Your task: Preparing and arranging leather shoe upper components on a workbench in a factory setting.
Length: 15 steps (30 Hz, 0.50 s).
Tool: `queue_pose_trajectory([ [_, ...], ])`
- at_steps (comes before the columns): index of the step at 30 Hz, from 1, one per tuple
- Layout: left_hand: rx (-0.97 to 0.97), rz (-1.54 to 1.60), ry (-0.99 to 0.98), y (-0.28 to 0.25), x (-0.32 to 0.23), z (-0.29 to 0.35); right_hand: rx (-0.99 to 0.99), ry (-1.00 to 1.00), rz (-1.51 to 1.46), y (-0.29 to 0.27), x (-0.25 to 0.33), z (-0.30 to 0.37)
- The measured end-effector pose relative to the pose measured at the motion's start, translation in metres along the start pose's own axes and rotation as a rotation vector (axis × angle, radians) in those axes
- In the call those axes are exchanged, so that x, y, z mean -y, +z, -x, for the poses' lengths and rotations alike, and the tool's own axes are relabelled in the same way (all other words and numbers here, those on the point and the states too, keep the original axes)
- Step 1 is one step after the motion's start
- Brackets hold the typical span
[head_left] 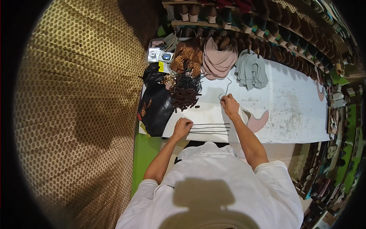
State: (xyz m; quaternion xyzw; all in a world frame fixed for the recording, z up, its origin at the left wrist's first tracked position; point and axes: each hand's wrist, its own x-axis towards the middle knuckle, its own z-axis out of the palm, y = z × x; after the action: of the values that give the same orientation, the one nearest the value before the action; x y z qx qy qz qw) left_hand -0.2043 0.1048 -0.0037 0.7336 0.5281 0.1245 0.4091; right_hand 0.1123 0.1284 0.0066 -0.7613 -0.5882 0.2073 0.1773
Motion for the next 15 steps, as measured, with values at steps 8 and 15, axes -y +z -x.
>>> queue_pose_trajectory([
  [8, -0.012, -0.019, 0.074, 0.001, 0.008, 0.000, -0.112, -0.210, -0.036, -0.006, 0.006, 0.005],
  [15, -0.056, 0.078, -0.111, -0.007, -0.026, 0.001, 0.075, -0.037, -0.520, -0.025, 0.020, 0.013],
])
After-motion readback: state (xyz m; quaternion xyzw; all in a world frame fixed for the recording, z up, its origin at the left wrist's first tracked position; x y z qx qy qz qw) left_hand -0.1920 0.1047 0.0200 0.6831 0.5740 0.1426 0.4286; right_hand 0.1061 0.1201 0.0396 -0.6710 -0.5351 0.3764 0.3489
